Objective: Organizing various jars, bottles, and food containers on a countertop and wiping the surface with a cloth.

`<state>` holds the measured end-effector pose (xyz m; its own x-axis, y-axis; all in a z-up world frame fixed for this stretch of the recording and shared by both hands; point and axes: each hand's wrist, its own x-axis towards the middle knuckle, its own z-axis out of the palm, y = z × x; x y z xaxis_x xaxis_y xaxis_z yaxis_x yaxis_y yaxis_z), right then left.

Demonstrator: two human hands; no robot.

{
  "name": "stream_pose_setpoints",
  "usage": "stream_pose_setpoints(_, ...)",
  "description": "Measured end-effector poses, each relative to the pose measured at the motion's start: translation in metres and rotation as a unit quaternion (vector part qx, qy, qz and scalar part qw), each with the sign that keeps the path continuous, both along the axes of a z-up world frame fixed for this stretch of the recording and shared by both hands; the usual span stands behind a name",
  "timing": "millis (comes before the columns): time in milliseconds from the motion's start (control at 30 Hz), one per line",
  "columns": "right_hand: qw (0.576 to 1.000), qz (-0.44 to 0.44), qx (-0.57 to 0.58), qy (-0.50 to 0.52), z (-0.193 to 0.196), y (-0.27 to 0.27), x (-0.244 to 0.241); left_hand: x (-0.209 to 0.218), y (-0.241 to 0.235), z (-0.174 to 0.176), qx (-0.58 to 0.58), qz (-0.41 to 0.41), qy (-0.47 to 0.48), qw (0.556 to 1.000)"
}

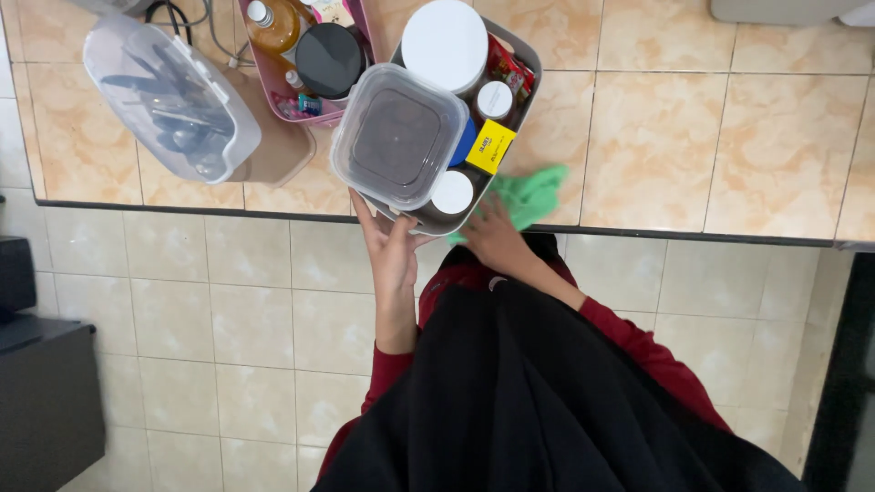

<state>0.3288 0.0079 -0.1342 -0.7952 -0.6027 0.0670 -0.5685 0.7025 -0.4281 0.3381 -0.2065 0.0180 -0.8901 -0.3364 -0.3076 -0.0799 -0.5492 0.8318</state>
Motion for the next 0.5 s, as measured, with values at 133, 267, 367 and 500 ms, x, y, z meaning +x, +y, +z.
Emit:
stream_pose_setpoints(133, 0.998, 0.050, -0.035, 0.003, 0.000, -0.003, -0.006, 0.010, -0.005, 0.020, 0.006, -0.006, -0.013, 1.000)
stream_pose_setpoints(267, 0.985, -0.154, 0.027, 0.072, 0.021, 0.068, -0.025, 0.035, -0.011, 0.005, -0.005, 0.019, -0.038, 0.999)
stream_pose_setpoints(367, 0.938, -0.331, 0.072, 0.080, 0.010, 0.113, -0.060, 0.052, -0.010, -0.019, -0.011, 0.023, -0.022, 0.999)
stream_pose_setpoints(500, 0.913, -0.401, 0.058, 0.054, 0.000, 0.125, -0.137, 0.053, 0.003, -0.008, -0.001, 0.019, -0.031, 0.999)
